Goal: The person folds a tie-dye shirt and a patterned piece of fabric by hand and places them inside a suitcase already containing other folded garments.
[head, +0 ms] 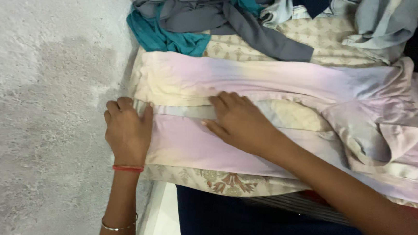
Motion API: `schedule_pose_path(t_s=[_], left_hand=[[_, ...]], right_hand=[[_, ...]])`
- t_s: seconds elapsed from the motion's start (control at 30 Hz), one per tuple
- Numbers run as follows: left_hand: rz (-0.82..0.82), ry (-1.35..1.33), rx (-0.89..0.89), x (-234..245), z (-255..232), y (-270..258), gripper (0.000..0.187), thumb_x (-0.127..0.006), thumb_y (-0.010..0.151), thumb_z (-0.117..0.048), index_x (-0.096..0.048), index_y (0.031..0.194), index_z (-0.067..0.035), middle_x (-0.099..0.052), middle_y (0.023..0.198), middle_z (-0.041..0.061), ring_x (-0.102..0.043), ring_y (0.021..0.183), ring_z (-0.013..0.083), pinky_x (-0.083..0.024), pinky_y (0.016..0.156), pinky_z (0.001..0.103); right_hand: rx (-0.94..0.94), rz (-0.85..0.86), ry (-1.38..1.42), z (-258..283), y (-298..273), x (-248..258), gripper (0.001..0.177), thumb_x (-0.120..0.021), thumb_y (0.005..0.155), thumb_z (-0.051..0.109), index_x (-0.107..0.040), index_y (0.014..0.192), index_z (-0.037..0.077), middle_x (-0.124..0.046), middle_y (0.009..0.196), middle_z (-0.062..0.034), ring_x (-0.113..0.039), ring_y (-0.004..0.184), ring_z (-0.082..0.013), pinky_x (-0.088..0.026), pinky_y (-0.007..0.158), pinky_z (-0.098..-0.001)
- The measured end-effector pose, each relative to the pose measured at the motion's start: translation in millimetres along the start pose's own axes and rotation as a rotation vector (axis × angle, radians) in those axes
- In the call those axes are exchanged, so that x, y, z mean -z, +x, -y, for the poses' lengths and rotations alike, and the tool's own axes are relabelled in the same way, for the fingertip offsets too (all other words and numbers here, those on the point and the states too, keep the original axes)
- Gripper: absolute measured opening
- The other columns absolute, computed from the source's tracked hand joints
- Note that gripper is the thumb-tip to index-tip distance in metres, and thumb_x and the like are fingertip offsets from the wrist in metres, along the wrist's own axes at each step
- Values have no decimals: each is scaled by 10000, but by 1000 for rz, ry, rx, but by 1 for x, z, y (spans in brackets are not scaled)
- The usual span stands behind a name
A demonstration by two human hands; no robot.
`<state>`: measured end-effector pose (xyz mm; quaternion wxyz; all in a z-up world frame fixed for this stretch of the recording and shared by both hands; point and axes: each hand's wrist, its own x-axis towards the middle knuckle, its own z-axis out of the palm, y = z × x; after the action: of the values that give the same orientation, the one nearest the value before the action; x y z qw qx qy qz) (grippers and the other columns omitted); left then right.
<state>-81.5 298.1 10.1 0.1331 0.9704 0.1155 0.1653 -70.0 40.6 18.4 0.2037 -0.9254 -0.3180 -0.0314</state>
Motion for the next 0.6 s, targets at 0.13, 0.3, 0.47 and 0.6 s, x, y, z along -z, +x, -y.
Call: schedule_pose_path(t_s=[0.13, 0.3, 0.47, 0.6], left_hand=[[83, -87, 66, 12, 7, -4, 568, -754, 881, -408, -604, 1172, 56, -621, 1168, 240, -584, 1111, 415, -528, 810, 513], [216, -205, 60, 16, 27, -11, 496, -728, 926, -419, -651, 1116, 33, -664, 1095, 236, -623, 1055, 398, -515, 906, 501], [36, -145, -113, 10, 24, -26, 441, -766, 847, -347, -681, 1016, 52, -649, 1003, 257, -595, 946, 413, -502, 787, 501], [22, -107, -132, 16, 14, -24, 402, -769, 842, -315, -666, 1012, 35, -692, 942, 204, -632, 906, 386, -499, 807, 518]], right_hand=[[42, -127, 179, 19, 56, -26, 461, -616, 984, 317, -588, 1210, -84, -636, 1156, -272, -624, 1066, -417, -513, 941, -482], [-86, -146, 262, 45, 125, -54, 505, -643, 982, 406, -604, 1117, -79, -662, 1072, -289, -675, 981, -432, -564, 862, -495], [-432, 58, 160, 71, 169, -51, 882, -747, 808, 690, -551, 1152, -98, -677, 1029, -262, -716, 915, -381, -606, 730, -482], [-354, 67, 74, 64, 187, -72, 838, -863, 651, 529, -559, 1114, -100, -705, 1006, -212, -716, 932, -335, -606, 749, -448]])
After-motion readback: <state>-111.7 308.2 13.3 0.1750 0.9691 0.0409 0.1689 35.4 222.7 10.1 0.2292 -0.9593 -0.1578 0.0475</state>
